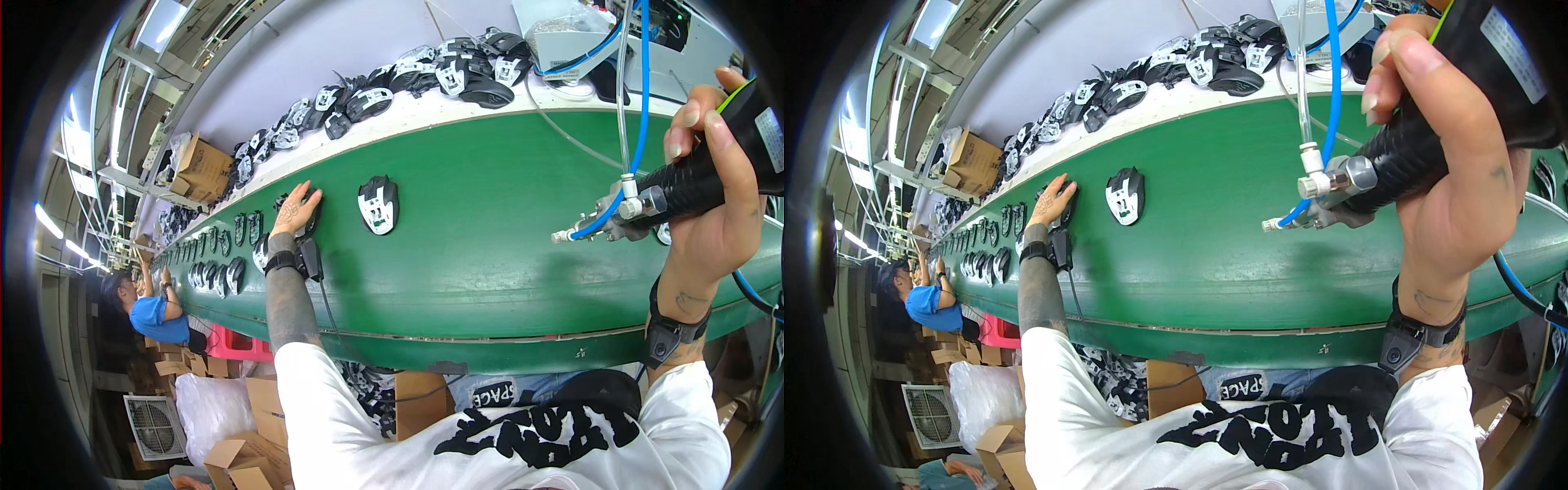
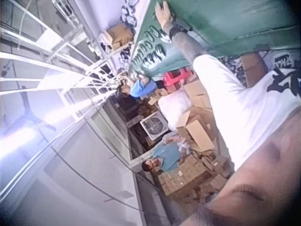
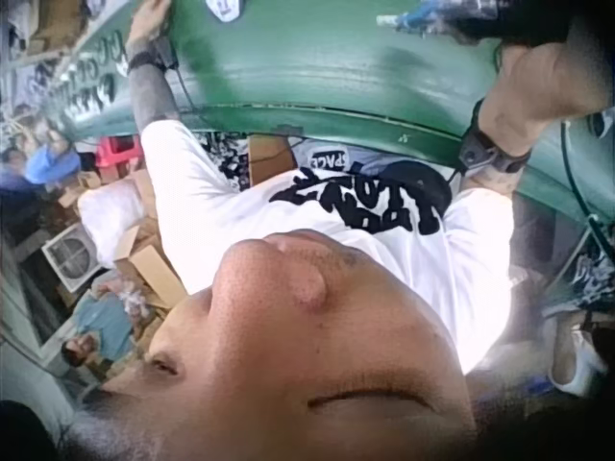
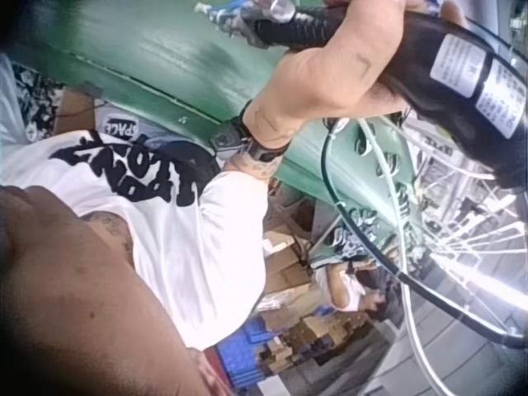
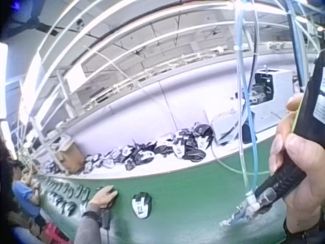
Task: Using a pneumatic screwdriver to fasten components of computer mice on an assembly line.
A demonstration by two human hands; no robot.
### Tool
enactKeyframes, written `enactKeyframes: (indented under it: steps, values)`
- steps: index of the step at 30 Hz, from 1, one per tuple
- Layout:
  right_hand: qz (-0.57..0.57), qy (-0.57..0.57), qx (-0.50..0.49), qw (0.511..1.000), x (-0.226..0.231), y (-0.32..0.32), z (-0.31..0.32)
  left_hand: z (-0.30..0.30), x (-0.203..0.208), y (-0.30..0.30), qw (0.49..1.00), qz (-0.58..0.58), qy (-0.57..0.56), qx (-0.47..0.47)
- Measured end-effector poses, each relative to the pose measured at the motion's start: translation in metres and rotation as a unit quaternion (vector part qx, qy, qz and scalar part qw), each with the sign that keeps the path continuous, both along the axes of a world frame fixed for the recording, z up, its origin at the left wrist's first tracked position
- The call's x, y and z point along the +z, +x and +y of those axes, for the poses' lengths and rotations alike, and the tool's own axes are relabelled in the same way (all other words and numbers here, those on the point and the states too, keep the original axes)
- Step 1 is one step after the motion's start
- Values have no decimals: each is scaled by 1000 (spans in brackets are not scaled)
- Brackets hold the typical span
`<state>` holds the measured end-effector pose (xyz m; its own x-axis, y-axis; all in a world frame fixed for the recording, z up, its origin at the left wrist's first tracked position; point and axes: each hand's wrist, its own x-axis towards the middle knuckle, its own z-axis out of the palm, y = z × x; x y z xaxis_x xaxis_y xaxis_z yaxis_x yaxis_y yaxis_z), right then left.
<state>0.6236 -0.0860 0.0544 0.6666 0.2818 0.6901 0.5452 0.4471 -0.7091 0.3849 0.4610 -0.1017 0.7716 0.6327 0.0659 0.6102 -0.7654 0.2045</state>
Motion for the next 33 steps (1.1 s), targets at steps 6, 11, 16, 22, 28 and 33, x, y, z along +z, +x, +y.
enactKeyframes:
  steps: [6,11,16,22,28,33]
  values:
    - [-9,35,17,999,-4,4,-3,-62,6,-64,997,-65,1,34]
    - [3,74,24,997,-1,1,6,-102,15,-122,989,-92,-34,113]
    - [-2,117,33,993,11,-4,19,-75,45,-107,973,-109,16,204]
    - [-32,216,128,967,-6,15,34,22,36,-39,949,-50,120,289]
    - [-20,150,92,984,-12,26,12,71,4,-18,936,-36,38,348]
    - [-66,100,83,989,-1,25,18,47,-11,-55,979,-100,-3,180]
